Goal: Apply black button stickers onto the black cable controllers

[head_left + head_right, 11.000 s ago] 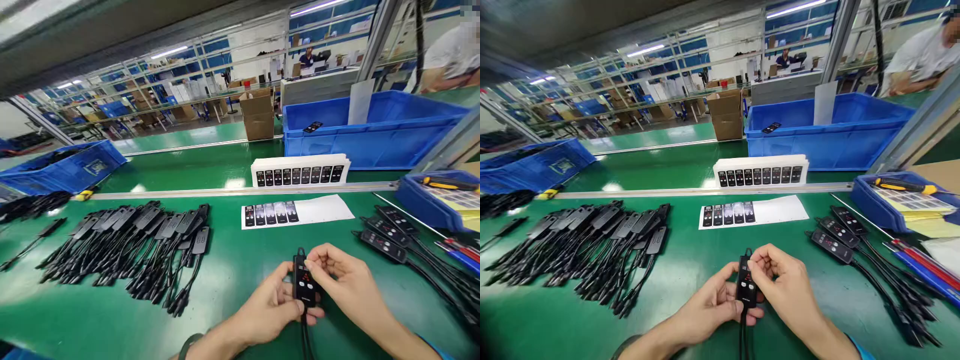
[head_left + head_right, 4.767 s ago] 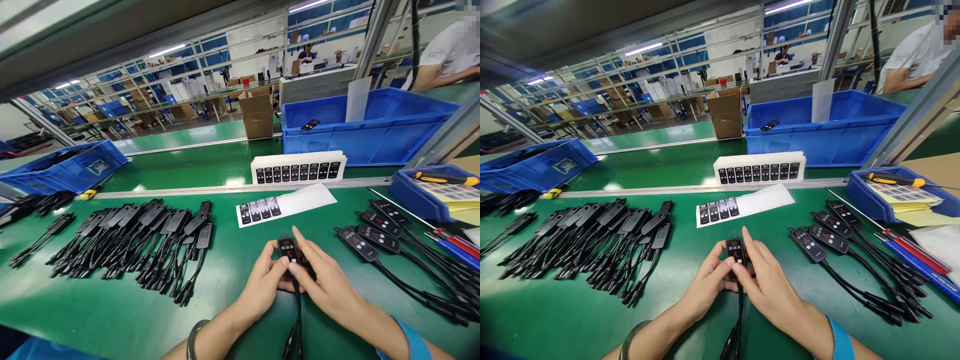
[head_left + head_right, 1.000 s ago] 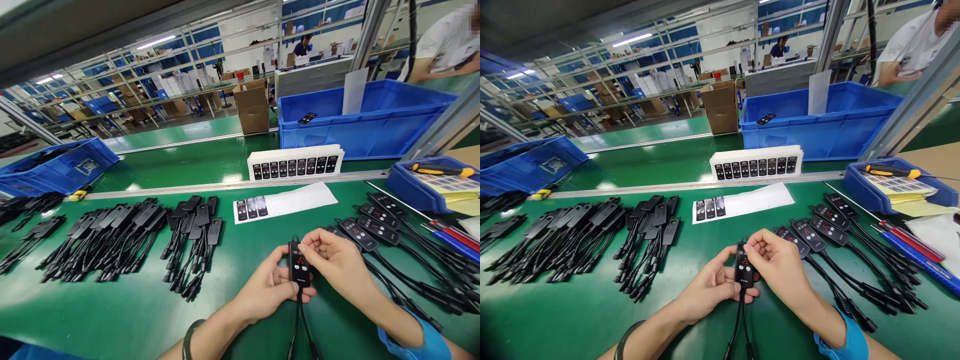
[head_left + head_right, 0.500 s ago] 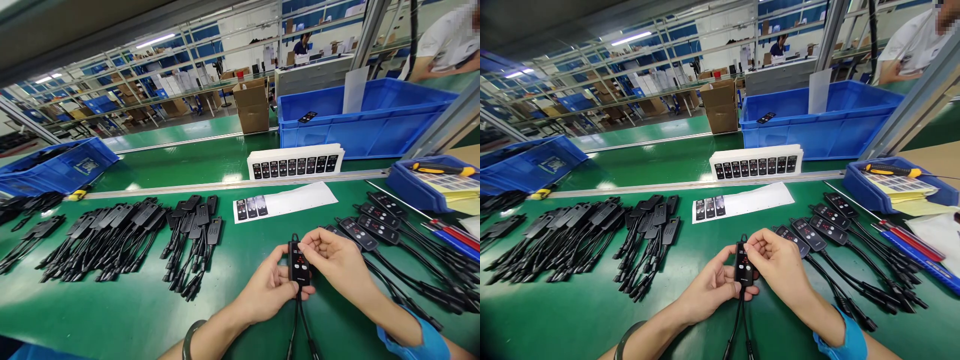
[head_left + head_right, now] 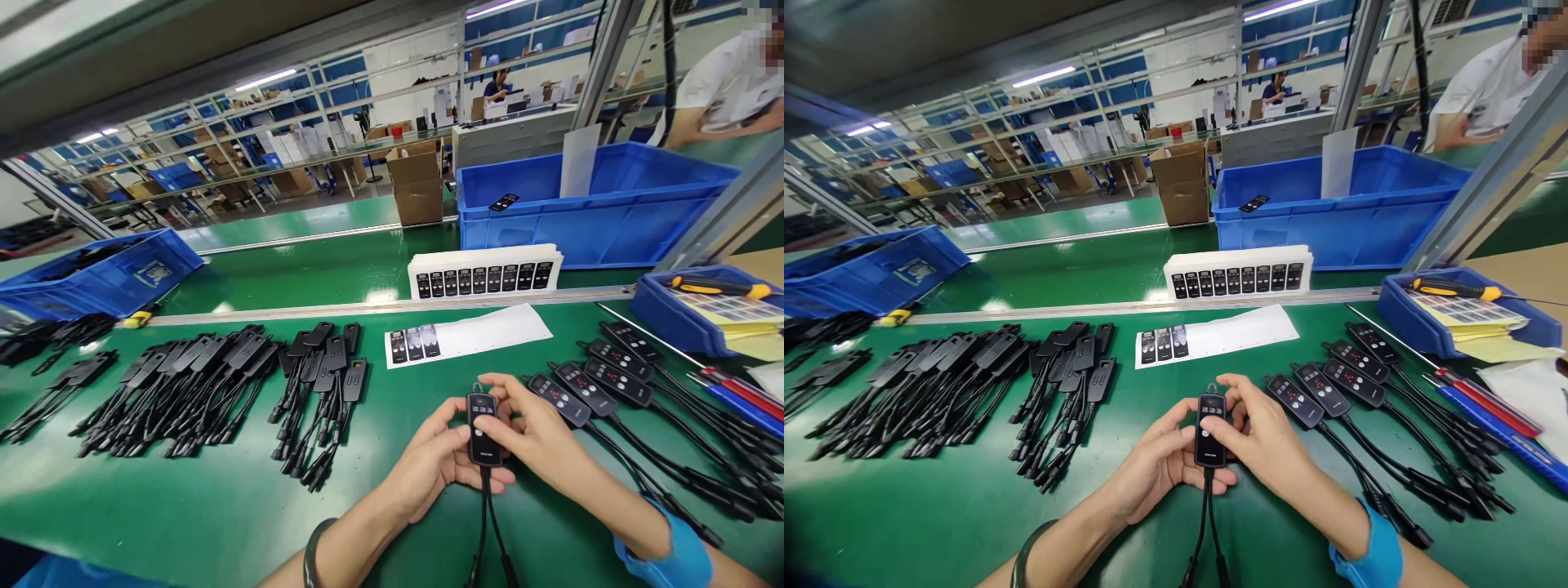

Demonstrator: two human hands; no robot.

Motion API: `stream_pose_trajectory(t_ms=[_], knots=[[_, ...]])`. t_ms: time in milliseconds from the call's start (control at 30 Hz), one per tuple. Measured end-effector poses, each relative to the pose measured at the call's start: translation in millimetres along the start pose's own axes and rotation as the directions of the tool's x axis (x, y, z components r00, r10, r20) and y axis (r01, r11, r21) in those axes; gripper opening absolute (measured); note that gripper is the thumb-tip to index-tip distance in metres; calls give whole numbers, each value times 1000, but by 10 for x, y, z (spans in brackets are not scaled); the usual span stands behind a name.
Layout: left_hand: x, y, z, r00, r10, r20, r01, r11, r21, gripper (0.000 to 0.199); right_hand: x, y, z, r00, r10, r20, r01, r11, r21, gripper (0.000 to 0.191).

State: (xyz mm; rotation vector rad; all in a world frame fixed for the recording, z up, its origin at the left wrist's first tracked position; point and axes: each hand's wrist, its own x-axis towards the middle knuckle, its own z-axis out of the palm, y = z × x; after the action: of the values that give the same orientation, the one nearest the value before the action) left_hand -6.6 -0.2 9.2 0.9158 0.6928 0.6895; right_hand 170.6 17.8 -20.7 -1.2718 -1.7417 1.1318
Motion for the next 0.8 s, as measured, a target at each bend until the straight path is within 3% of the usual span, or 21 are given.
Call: stream_pose_trajectory(t_ms=[133, 267, 300, 433, 567, 800], knots=[[23, -26, -46, 998, 45, -33, -45, 999, -2, 40, -51, -41, 96, 986, 2, 167, -12, 998, 56, 69], [32, -57, -36, 995, 48, -90, -48, 999, -4, 42, -106, -94, 102, 962, 26, 272, -36, 999, 31, 115], [30, -59, -29, 993, 53, -105, -52, 999, 11, 44, -113, -101, 94, 961, 25, 277, -37, 999, 37, 115], [14, -37, -8, 995, 56, -87, -43, 988, 147, 51, -99, -124, 43, 972, -16, 235, -57, 951, 302, 76], [-6, -31, -5, 999, 38, -3, -36, 967, 250, 55, -61, -156, -17, 987, 49, 153, -95, 946, 310, 69], [-18, -105, 12, 1000, 10, 10, -12, 947, 321, 57, -45, -161, -13, 974, 79, 213, -167, 884, 436, 69]])
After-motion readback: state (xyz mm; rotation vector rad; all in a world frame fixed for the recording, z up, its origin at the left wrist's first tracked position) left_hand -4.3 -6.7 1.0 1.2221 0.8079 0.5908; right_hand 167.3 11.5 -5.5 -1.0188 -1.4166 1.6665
